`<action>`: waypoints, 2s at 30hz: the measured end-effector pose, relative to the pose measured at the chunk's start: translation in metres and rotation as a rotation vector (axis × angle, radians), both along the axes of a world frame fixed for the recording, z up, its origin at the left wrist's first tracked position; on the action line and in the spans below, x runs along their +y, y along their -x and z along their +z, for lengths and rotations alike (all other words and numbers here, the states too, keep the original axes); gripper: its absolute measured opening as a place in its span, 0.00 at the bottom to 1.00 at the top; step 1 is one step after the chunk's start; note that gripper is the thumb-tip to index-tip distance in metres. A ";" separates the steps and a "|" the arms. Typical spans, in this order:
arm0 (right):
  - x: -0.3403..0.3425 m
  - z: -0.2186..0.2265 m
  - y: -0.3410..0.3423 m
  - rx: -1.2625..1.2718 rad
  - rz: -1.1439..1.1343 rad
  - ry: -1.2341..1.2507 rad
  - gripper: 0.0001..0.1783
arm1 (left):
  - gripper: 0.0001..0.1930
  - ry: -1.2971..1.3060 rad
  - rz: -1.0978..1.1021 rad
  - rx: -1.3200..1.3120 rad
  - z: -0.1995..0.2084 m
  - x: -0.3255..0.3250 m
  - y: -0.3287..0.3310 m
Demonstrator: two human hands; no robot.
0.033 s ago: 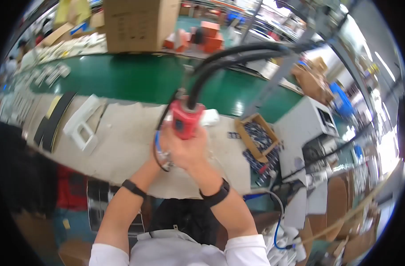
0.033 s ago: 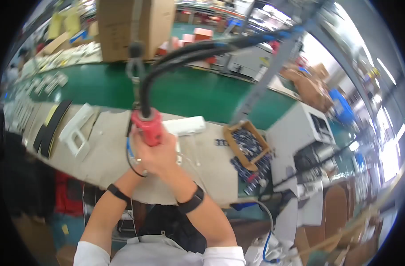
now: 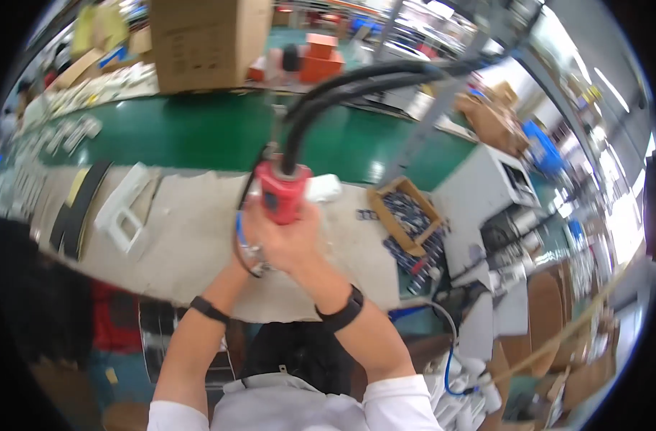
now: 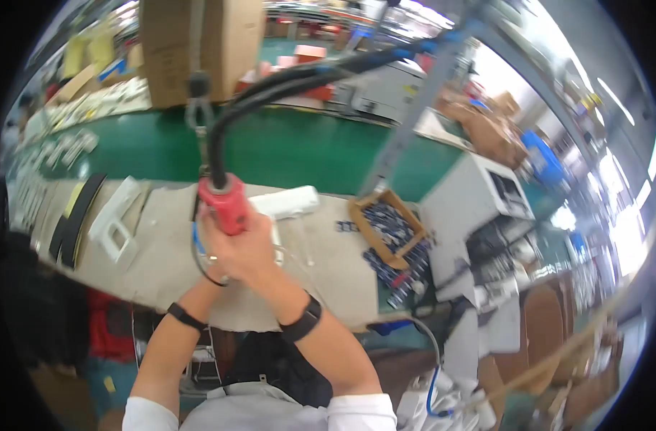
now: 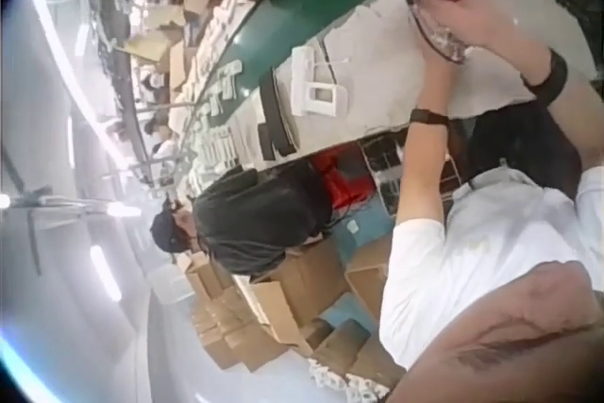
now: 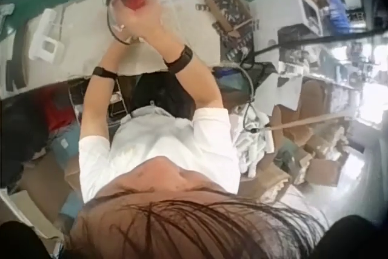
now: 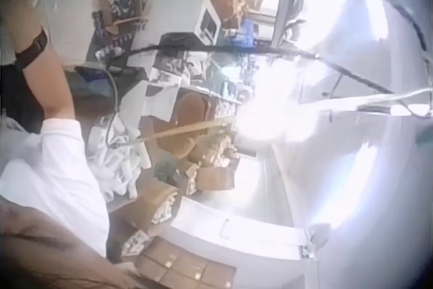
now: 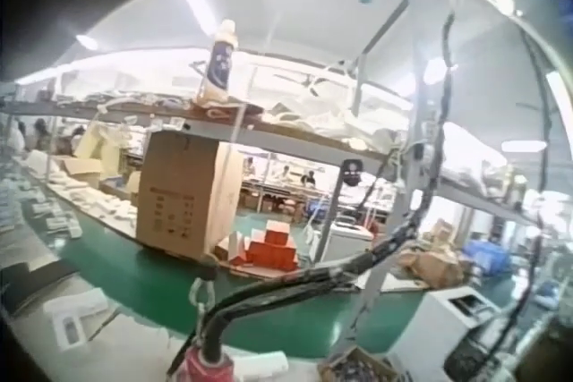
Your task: The person uses a power screwdriver to fasten components of a white plastic device, then moves to a large cardboard box to sort through and rearrange several identical devices. Returning to the workstation, they continue using the power tool on another white plastic housing.
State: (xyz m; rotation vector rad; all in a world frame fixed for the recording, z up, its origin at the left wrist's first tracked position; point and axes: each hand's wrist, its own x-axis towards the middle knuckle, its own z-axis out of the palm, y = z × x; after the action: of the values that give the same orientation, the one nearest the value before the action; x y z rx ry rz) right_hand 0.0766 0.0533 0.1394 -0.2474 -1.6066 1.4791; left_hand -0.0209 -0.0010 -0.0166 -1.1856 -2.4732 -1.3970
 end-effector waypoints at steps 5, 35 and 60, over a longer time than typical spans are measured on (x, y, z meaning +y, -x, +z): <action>0.035 0.053 -0.040 0.156 -0.033 0.124 0.07 | 0.36 0.145 -0.122 0.031 -0.036 -0.023 0.028; 0.051 0.070 -0.089 0.028 -0.268 -0.180 0.10 | 0.12 0.111 -0.953 -0.901 0.060 -0.052 -0.124; 0.045 0.064 -0.074 0.091 -0.216 -0.010 0.05 | 0.45 -0.096 0.236 -0.498 0.023 -0.162 0.052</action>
State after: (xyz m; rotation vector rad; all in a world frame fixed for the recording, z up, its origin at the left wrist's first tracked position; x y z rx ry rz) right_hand 0.1508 0.0982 0.2036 -0.3324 -1.4657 1.2981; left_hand -0.0734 -0.1635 0.0068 -0.5480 -2.6891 -1.8921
